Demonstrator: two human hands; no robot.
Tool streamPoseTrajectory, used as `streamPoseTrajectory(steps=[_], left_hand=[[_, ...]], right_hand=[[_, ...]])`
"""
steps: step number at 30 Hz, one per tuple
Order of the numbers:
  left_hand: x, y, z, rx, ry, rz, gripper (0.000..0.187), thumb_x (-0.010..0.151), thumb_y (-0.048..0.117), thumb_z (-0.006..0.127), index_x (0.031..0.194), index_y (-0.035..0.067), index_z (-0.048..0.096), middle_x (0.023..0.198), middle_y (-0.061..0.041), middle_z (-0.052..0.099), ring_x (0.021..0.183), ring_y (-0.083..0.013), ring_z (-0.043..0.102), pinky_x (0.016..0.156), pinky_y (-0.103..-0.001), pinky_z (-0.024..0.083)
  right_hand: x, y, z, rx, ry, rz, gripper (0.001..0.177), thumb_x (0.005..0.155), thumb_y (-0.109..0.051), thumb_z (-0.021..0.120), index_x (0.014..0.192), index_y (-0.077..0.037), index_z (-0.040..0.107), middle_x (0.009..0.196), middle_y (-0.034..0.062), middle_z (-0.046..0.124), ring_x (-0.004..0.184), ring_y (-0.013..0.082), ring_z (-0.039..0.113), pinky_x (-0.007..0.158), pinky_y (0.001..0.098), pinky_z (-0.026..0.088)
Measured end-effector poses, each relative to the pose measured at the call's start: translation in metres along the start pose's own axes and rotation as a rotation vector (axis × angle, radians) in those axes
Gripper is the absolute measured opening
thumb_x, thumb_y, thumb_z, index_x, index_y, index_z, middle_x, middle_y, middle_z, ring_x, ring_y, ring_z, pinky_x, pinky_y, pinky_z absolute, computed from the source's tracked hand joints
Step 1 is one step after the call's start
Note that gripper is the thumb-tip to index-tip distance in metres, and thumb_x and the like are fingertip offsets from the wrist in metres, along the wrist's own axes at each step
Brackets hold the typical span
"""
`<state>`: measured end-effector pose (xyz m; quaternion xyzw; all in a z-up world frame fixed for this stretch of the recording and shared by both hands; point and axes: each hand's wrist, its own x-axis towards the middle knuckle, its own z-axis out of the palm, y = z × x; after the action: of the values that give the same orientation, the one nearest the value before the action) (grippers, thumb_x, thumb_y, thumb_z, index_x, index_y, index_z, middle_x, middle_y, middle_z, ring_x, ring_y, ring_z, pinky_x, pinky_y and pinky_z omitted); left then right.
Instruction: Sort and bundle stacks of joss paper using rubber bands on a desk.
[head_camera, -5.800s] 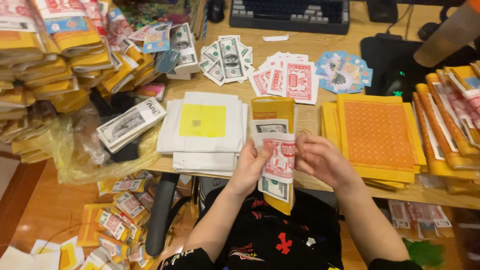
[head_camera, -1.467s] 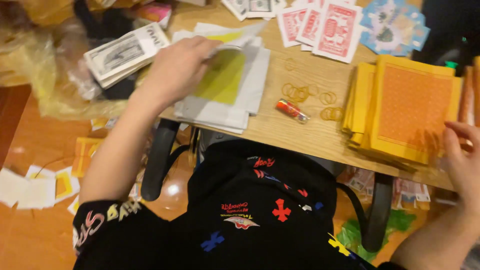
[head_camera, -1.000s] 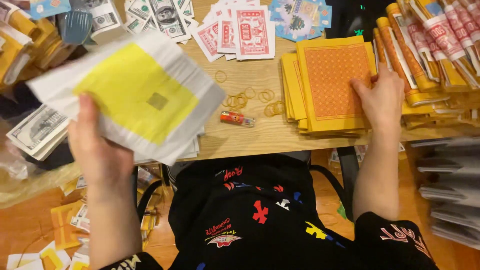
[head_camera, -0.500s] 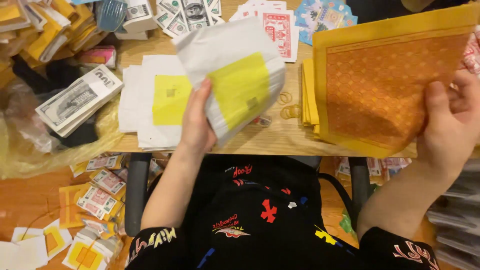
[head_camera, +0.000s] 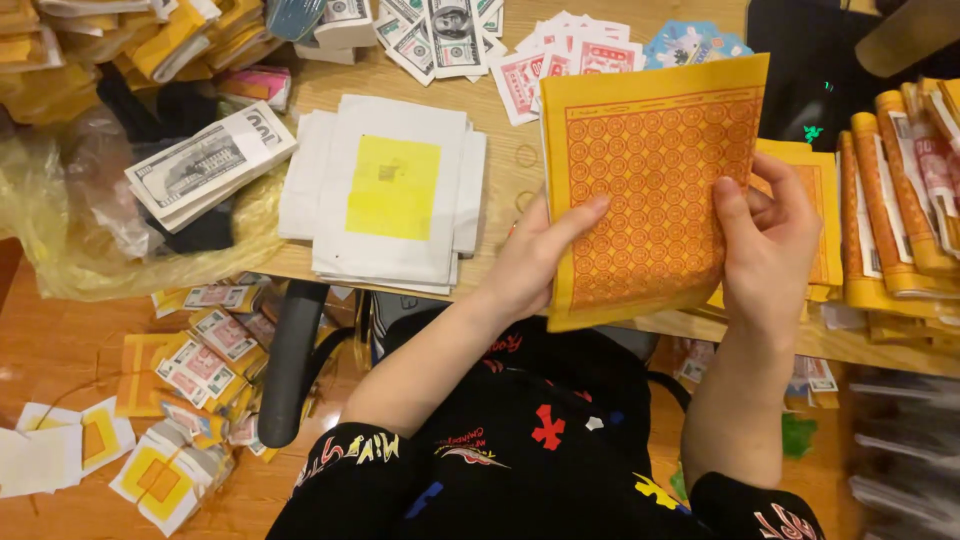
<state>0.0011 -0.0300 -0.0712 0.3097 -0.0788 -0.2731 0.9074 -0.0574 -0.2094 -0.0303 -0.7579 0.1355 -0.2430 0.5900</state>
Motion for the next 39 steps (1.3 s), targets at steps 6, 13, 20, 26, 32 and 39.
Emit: streamPoseTrajectory(steps=[6, 13, 20, 26, 32, 39], left_hand=[[-0.002, 0.002, 0.001, 0.013, 0.093, -0.062, 0.042, 0.087, 0.015, 0.064, 0.126, 0.002, 0.055, 0.119, -0.014, 0.065, 0.107, -0.0228, 0.062, 0.094, -0.038, 0.052], [-0.034, 0.03, 0.02, 0.764, -0.201, 0.322, 0.049, 0.104, 0.034, 0.036, 0.14, 0.002, 0.043, 0.144, -0.017, 0.05, 0.139, -0.0292, 0.045, 0.12, -0.042, 0.031], [-0.038, 0.013, 0.031, 2.052, -0.259, 1.043, 0.068, 0.09, 0.036, 0.075, 0.149, 0.033, 0.04, 0.158, -0.011, 0.029, 0.147, -0.0423, 0.04, 0.118, -0.059, 0.051], [-0.01, -0.003, -0.005, 1.073, -0.08, 0.709, 0.085, 0.093, 0.059, 0.054, 0.155, 0.018, 0.013, 0.166, -0.012, 0.013, 0.156, -0.0331, 0.017, 0.129, -0.058, 0.017], [0.032, -0.029, -0.062, -0.173, -0.28, -0.09, 0.075, 0.082, 0.026, 0.082, 0.139, 0.003, 0.04, 0.123, -0.018, 0.062, 0.104, -0.0237, 0.066, 0.089, -0.037, 0.056], [0.015, 0.057, -0.026, 0.646, -0.314, 0.035, 0.03, 0.089, 0.023, 0.069, 0.112, 0.004, 0.065, 0.111, -0.004, 0.07, 0.098, -0.0123, 0.065, 0.088, -0.028, 0.056]], right_hand=[[-0.004, -0.01, 0.002, -0.053, -0.056, -0.062, 0.022, 0.104, -0.012, 0.059, 0.124, -0.006, 0.051, 0.099, 0.0101, 0.067, 0.083, 0.01, 0.059, 0.071, 0.0235, 0.046], [-0.029, -0.042, 0.003, -0.169, 0.121, -0.378, 0.023, 0.114, -0.012, 0.048, 0.127, 0.006, 0.054, 0.107, 0.0183, 0.058, 0.092, 0.0214, 0.057, 0.078, 0.0279, 0.047], [-0.028, -0.084, -0.001, -0.012, -0.223, 0.115, 0.051, 0.082, -0.026, 0.065, 0.122, 0.003, 0.054, 0.117, 0.0129, 0.063, 0.103, 0.0201, 0.061, 0.09, 0.0305, 0.051], [0.002, -0.083, -0.038, -0.491, -0.391, -0.037, 0.027, 0.091, -0.009, 0.065, 0.113, 0.006, 0.062, 0.102, 0.0124, 0.066, 0.085, 0.0198, 0.058, 0.068, 0.0335, 0.05], [-0.002, -0.114, -0.036, -0.339, -0.238, 0.093, 0.043, 0.084, -0.006, 0.065, 0.125, 0.006, 0.057, 0.114, 0.0149, 0.064, 0.097, 0.0246, 0.061, 0.08, 0.0341, 0.052], [0.05, -0.044, -0.11, -0.594, -0.321, 0.07, 0.024, 0.088, -0.008, 0.075, 0.1, 0.009, 0.063, 0.076, 0.0177, 0.06, 0.062, 0.0233, 0.053, 0.049, 0.0351, 0.041]])
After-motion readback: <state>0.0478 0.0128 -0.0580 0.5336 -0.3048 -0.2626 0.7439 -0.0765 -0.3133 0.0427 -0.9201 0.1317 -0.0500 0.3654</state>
